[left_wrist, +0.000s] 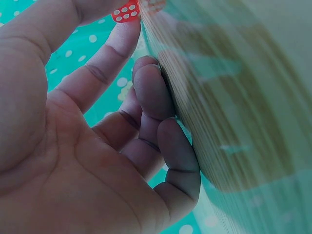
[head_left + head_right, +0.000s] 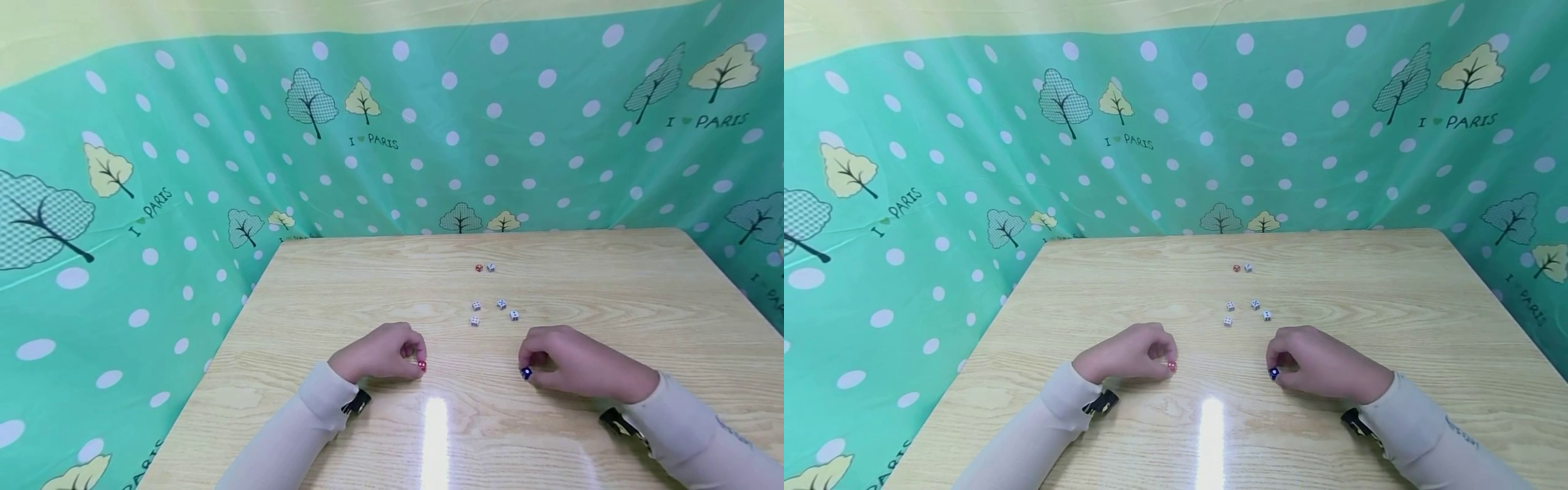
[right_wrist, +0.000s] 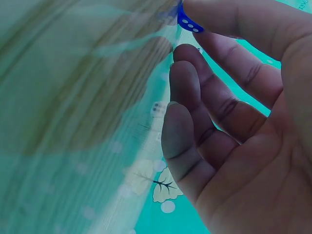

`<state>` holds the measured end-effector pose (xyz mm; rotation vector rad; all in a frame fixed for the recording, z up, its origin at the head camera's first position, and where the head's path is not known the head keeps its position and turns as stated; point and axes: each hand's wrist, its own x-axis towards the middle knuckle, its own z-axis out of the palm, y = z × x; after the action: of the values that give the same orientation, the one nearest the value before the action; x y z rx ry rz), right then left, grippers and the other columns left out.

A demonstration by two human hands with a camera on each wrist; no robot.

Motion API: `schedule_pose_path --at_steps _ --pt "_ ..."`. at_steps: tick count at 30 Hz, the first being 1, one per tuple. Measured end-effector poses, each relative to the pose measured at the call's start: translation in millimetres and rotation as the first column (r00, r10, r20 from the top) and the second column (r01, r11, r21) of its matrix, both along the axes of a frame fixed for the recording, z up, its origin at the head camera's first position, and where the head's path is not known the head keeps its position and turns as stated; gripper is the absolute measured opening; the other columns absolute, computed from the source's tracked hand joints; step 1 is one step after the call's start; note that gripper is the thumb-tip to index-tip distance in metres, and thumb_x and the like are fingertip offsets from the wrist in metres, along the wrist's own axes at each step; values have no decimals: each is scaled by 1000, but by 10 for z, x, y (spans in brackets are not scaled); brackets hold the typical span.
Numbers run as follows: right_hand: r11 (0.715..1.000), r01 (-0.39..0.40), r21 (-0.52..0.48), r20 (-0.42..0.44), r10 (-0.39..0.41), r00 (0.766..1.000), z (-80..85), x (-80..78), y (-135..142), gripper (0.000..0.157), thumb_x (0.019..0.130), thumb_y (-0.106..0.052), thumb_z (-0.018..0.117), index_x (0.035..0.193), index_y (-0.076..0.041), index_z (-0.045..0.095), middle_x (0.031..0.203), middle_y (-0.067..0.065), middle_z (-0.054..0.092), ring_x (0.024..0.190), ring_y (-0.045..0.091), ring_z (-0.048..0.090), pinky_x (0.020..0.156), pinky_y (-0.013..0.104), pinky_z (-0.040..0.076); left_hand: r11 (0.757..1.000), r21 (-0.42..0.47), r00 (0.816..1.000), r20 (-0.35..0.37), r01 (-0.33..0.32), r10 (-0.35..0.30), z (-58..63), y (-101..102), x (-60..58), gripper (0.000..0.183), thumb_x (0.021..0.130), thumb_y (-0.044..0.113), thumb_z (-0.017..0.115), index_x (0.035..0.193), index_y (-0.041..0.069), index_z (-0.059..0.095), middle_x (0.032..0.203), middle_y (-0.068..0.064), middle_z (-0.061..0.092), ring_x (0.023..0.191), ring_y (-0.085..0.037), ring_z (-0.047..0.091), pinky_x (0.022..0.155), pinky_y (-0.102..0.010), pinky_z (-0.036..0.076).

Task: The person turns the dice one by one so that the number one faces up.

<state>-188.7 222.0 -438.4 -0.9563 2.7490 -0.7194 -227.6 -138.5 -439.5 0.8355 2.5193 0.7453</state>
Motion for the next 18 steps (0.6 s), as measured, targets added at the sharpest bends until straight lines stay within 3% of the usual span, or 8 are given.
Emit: schedule_pose_path --at_steps 11,18 --pt "1000 -5 15 11 5 1000 -12 0 -6 26 82 -16 83 99 -31 71 93 -18 62 83 2 57 74 24 53 1000 1 1000 9 2 -2 7 -1 6 14 83 17 80 82 27 69 93 -7 62 81 -10 49 71 -23 42" --pt "997 -2 71 -43 5 999 22 23 -36 24 81 -18 84 93 -33 70 90 -20 60 79 1 54 72 24 51 1000 0 1000 7 1 -1 3 1 3 15 83 19 80 81 28 69 93 -6 62 81 -10 50 71 -23 42"
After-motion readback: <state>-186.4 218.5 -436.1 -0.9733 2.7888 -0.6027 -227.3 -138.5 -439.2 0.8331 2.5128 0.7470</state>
